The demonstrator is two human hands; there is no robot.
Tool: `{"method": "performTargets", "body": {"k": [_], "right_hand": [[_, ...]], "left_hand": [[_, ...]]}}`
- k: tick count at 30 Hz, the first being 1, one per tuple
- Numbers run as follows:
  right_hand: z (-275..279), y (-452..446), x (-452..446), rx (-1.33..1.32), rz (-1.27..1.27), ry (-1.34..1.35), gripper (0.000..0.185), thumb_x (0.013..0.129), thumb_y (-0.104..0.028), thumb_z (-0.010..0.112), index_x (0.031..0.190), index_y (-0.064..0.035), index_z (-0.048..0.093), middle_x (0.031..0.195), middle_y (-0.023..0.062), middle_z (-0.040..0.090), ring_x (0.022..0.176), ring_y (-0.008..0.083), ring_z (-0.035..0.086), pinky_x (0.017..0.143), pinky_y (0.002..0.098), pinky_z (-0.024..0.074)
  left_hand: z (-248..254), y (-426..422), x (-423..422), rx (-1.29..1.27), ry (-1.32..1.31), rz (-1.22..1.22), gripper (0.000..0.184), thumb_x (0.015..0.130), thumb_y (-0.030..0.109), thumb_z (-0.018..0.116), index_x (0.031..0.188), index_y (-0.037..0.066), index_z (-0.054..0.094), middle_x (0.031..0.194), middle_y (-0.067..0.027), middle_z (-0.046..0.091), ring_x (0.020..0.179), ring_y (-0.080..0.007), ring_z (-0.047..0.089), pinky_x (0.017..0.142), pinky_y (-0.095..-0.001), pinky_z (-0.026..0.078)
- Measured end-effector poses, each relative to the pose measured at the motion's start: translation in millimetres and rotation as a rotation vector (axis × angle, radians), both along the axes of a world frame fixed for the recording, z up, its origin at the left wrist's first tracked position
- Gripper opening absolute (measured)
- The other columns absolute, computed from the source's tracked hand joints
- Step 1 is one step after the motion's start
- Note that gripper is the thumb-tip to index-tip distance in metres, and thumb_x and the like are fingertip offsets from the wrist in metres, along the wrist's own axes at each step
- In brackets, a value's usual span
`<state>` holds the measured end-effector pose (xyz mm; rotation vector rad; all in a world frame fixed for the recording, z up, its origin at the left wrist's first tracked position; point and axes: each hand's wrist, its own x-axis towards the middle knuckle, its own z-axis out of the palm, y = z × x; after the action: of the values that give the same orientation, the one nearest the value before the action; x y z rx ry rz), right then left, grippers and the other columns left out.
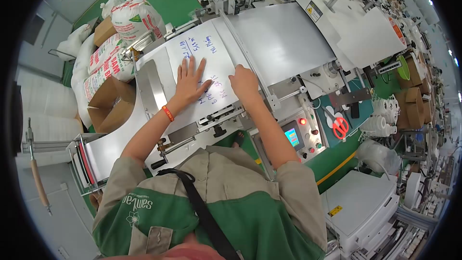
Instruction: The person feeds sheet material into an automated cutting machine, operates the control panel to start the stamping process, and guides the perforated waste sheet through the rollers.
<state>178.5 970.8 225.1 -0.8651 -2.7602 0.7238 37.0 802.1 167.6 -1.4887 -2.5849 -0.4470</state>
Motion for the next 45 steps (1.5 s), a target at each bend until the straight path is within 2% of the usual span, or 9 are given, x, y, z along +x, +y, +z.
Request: {"method": "performTargets", "body": {"k": [5,7,10,14,16,19,28,29,45], "right_hand": [[9,15,12,0.059,0.176,0.054,0.022,0.084,-0.015,0.065,0.094,0.0041,0.061,0.086,0.0213,0.066,0.081,0.0374,0.066,0.073,0.0442,0.0522],[30,28,19,-0.271,0.192,0.177,0.022,0.084,-0.013,0.064,0.100,0.0020,0.065,0.088,0.0178,0.068,0.077,0.0316,0.066,0.072,0.0380,0.0528],[43,62,27,-0.358,0.047,0.438,0.020,0.086,-0.013,0.062,0.102,-0.0036,0.069,0.087,0.0103,0.071,0.073,0.0177,0.066,0.071,0.0297,0.0523],[16,117,33,-0.292,0.144,0.172,0.029,0.086,-0.016,0.061,0.114,-0.0103,0.066,0.113,0.0083,0.067,0.105,0.0208,0.063,0.090,0.0332,0.0484],[-15,131,34,-0.301,0.410,0.164,0.048,0.083,-0.016,0.063,0.130,-0.0160,0.056,0.139,0.0095,0.050,0.130,0.0277,0.047,0.107,0.0433,0.0366],[-27,131,37,-0.033,0.536,-0.060,0.066,0.077,-0.039,0.075,0.134,-0.0150,0.052,0.154,0.0120,0.026,0.143,0.0314,0.022,0.116,0.0439,0.0199],[-28,134,43,-0.055,0.549,-0.071,0.063,0.076,-0.037,0.075,0.130,-0.0120,0.055,0.155,0.0108,0.026,0.143,0.0295,0.021,0.116,0.0440,0.0193],[-27,134,44,0.021,0.571,-0.125,0.071,0.076,-0.025,0.074,0.140,-0.0161,0.045,0.155,0.0122,0.024,0.142,0.0307,0.023,0.115,0.0426,0.0219],[-30,131,41,0.015,0.551,-0.069,0.067,0.079,-0.034,0.073,0.138,-0.0159,0.048,0.154,0.0125,0.026,0.142,0.0310,0.024,0.116,0.0434,0.0202]], "left_hand": [[3,-2,1,0.019,-0.007,-0.017,0.075,0.090,0.060,0.045,0.150,0.020,0.026,0.152,-0.0275,0.018,0.141,-0.0493,0.010,0.114,-0.0551,0.007],[2,-2,0,0.027,-0.010,-0.020,0.074,0.090,0.060,0.044,0.150,0.020,0.026,0.153,-0.0269,0.018,0.141,-0.0484,0.010,0.114,-0.0547,0.007],[-2,-2,-1,0.017,-0.006,-0.012,0.074,0.090,0.061,0.043,0.150,0.021,0.027,0.154,-0.0254,0.017,0.141,-0.0473,0.009,0.114,-0.0541,0.006],[-1,-2,-1,0.026,-0.026,-0.013,0.072,0.091,0.059,0.043,0.150,0.021,0.028,0.154,-0.0236,0.016,0.142,-0.0465,0.009,0.114,-0.0533,0.006],[-3,-2,-2,0.031,-0.039,-0.010,0.070,0.091,0.058,0.044,0.149,0.022,0.029,0.154,-0.0235,0.018,0.142,-0.0463,0.010,0.114,-0.0537,0.006],[-1,0,-7,-0.001,-0.024,0.024,0.070,0.090,0.058,0.045,0.149,0.024,0.030,0.155,-0.0207,0.018,0.143,-0.0431,0.011,0.113,-0.0557,0.007],[-1,1,-10,-0.034,0.013,0.050,0.070,0.090,0.058,0.046,0.150,0.025,0.029,0.156,-0.0173,0.018,0.143,-0.0421,0.010,0.113,-0.0571,0.006],[-2,1,-9,-0.031,0.013,0.046,0.070,0.090,0.057,0.046,0.150,0.025,0.029,0.156,-0.0179,0.018,0.143,-0.0426,0.011,0.113,-0.0576,0.006],[1,8,-4,-0.016,0.007,0.031,0.074,0.089,0.060,0.047,0.150,0.024,0.028,0.156,-0.0168,0.019,0.143,-0.0444,0.011,0.112,-0.0577,0.005]]}}
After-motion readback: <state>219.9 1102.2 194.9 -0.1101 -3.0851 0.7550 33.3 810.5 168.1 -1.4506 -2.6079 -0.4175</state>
